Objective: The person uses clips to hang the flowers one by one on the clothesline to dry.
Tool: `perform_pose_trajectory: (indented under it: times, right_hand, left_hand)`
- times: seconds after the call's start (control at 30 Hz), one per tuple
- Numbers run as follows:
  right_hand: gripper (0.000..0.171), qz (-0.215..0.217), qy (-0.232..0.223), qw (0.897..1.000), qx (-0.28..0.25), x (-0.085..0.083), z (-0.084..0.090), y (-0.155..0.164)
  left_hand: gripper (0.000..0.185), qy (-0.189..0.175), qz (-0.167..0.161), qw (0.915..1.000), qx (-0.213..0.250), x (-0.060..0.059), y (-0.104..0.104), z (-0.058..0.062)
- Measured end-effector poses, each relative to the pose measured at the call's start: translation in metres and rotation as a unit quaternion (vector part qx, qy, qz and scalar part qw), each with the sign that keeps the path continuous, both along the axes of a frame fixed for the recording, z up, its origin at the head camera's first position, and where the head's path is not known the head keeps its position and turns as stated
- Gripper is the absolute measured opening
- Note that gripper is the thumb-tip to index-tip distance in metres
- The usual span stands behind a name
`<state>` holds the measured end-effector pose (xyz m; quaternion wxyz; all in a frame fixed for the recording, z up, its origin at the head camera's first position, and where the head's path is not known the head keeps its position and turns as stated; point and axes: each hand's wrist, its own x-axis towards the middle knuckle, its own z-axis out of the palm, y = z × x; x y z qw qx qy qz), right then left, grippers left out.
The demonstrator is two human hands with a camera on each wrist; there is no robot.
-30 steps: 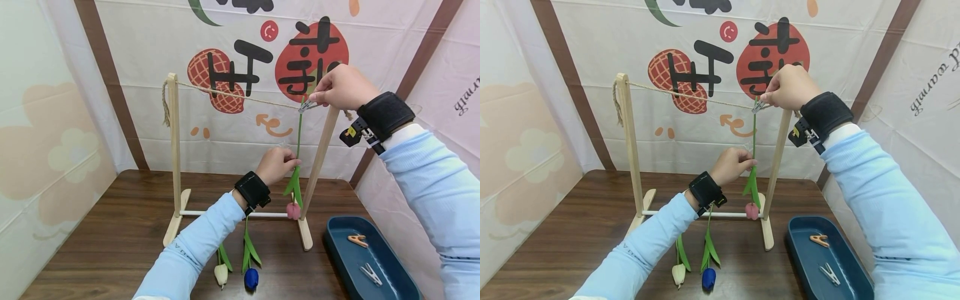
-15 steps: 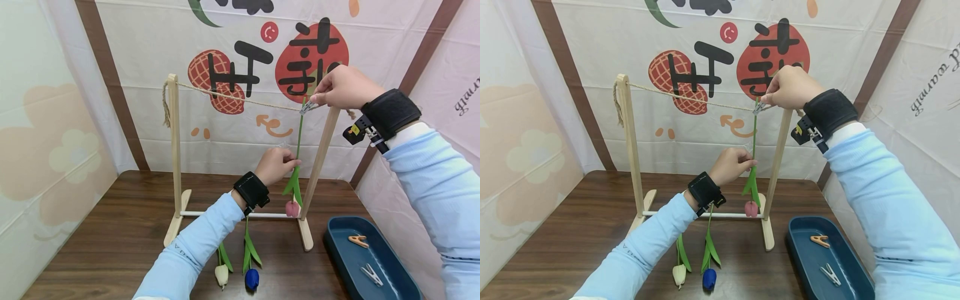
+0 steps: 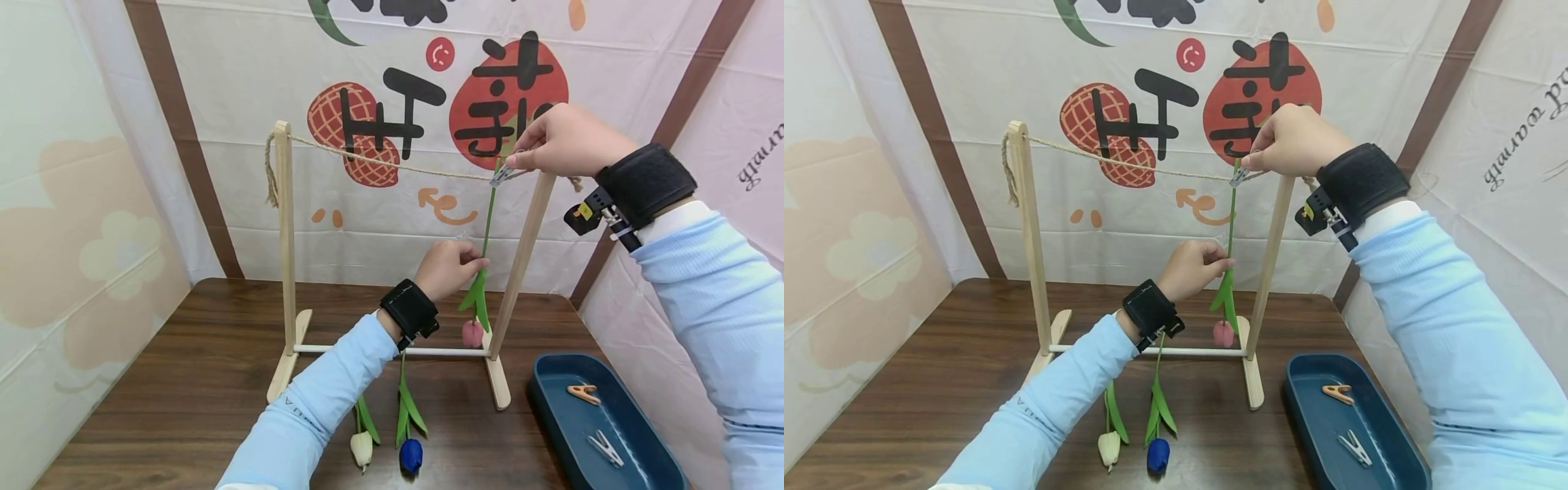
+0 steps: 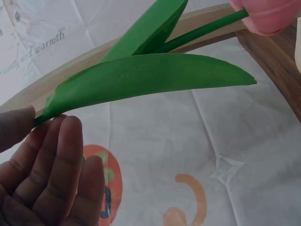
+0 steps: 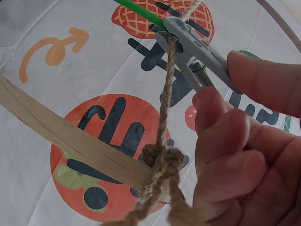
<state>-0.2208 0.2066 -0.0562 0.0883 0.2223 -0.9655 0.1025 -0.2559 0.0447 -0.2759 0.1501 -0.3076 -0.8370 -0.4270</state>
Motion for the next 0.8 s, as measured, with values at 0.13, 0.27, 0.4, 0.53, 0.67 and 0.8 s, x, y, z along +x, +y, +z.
perform_pose_trajectory:
  times: [0.13, 0.27, 0.4, 0.53, 0.67, 0.8]
  right_hand:
    - [0.033, -0.001, 0.004, 1.000, 0.002, 0.000, -0.001, 0.000]
    - [0.034, 0.000, 0.012, 1.000, -0.003, 0.000, -0.001, 0.002]
    - [0.036, 0.002, 0.026, 1.000, -0.005, 0.001, 0.001, 0.006]
    - [0.038, -0.004, 0.029, 0.999, -0.015, 0.004, 0.004, 0.010]
    - [0.039, -0.012, 0.031, 0.999, -0.028, 0.006, 0.006, 0.014]
    - [0.039, -0.014, 0.026, 0.999, -0.041, 0.009, 0.006, 0.017]
  left_hand:
    - [0.016, -0.008, 0.000, 1.0000, 0.005, 0.001, -0.002, -0.001]
    - [0.015, -0.010, 0.001, 0.9999, 0.006, 0.002, -0.004, -0.002]
    - [0.016, -0.005, 0.006, 1.0000, 0.003, 0.001, -0.006, -0.002]
    - [0.017, 0.001, 0.010, 0.9999, 0.000, 0.002, -0.008, -0.003]
    - [0.017, 0.008, 0.014, 0.9999, -0.002, 0.003, -0.010, -0.003]
    - [0.017, 0.010, 0.016, 0.9998, -0.002, 0.003, -0.012, -0.004]
